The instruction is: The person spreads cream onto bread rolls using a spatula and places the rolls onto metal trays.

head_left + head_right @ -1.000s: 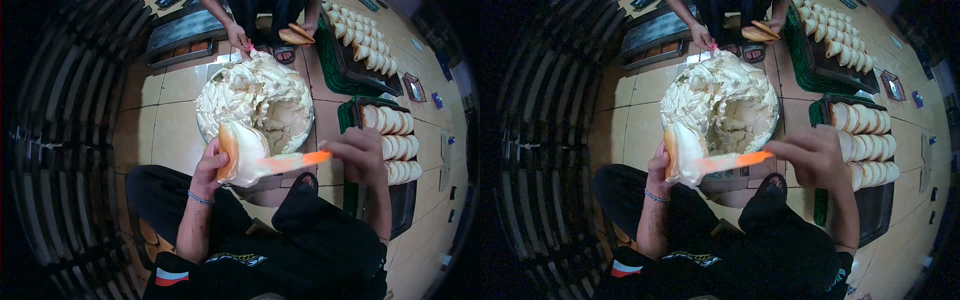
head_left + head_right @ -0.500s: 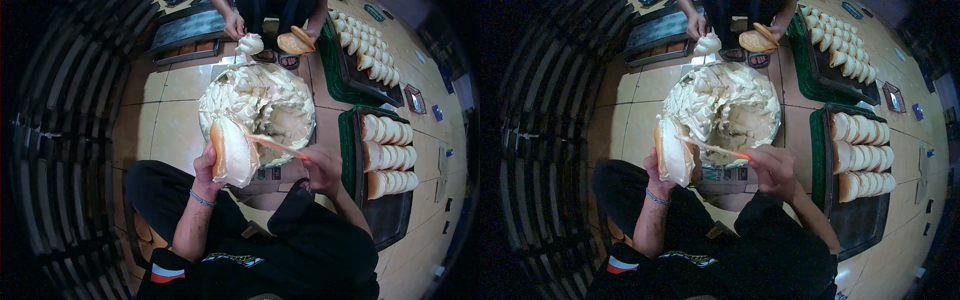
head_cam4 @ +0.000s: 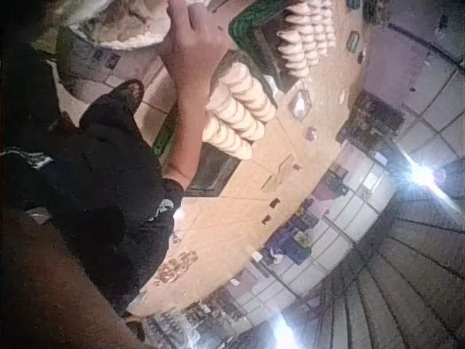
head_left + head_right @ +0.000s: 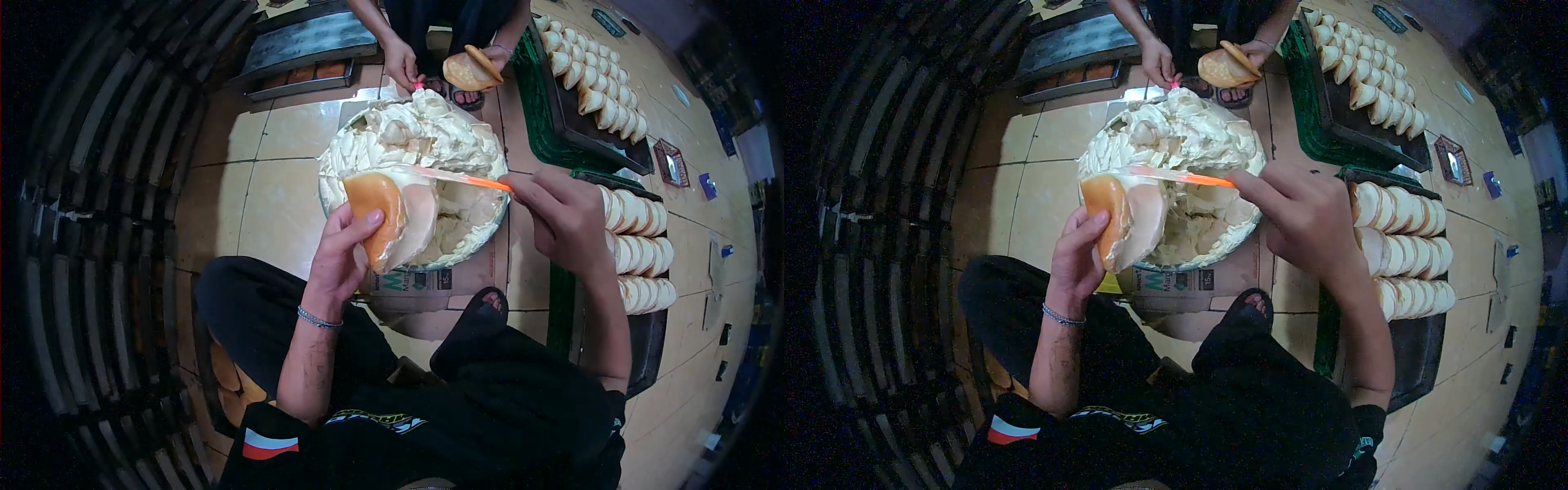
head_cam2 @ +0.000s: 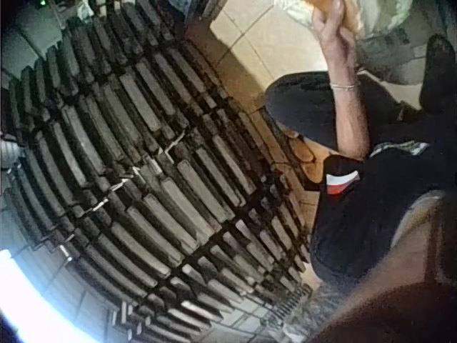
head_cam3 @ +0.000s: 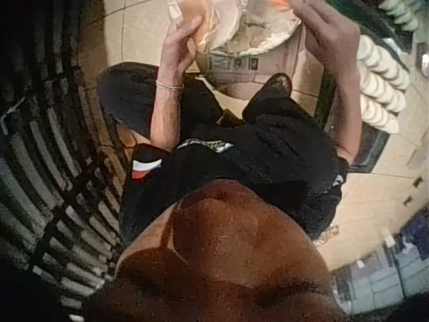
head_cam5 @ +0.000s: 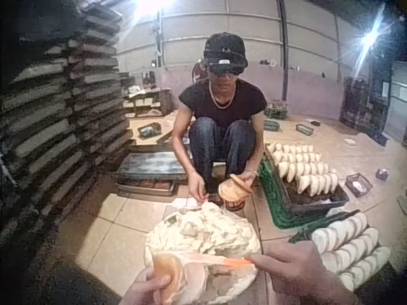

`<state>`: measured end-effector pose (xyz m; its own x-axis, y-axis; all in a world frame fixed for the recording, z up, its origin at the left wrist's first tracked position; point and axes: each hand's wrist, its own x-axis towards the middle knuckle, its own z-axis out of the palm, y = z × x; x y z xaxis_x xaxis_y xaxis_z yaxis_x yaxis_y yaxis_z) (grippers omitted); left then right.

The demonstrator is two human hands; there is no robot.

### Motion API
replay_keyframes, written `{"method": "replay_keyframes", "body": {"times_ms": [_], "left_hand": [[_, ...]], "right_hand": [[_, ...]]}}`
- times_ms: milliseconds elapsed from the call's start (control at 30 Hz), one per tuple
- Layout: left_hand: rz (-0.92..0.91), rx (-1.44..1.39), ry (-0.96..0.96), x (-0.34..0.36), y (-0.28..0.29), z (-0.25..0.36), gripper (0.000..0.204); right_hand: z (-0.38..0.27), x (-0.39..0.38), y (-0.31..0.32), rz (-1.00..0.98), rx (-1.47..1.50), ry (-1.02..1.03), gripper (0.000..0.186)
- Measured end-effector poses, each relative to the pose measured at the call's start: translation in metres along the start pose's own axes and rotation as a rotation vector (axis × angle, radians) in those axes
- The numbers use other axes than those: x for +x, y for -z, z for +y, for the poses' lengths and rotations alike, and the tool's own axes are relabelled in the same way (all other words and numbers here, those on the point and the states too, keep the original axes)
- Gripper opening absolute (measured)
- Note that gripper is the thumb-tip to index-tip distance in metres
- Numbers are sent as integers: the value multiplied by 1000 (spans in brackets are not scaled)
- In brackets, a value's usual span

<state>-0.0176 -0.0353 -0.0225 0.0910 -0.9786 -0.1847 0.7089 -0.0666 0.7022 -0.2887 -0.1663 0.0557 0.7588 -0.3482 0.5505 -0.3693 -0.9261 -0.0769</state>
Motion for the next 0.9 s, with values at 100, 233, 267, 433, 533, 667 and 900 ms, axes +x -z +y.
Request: {"method": "replay_keyframes", "body": {"times_ms": [100,233,267,433,533,667,900], "left_hand": [[0,58,7,0,-2,2,34],[57,20,-44,1,-1,2,32],[98,9,-64,1,0,2,31],[230,-40,-93,-1,-1,6,29],[315,-63,-140,3,0,2,29],[360,-118,-212,4,1,3,31],[306,-67,-140,2,0,3,33]], "right_hand": [[-2,4,-2,-84,-39,38,44],[-13,-9,-8,-97,-97,61,50],[-18,-11,-11,-98,-90,66,50],[-44,-28,-28,-79,-78,45,49],[-55,-37,-42,-46,-76,69,48],[-69,-45,-47,-41,2,62,44],[-51,-29,-51,83,478,-255,31]]}}
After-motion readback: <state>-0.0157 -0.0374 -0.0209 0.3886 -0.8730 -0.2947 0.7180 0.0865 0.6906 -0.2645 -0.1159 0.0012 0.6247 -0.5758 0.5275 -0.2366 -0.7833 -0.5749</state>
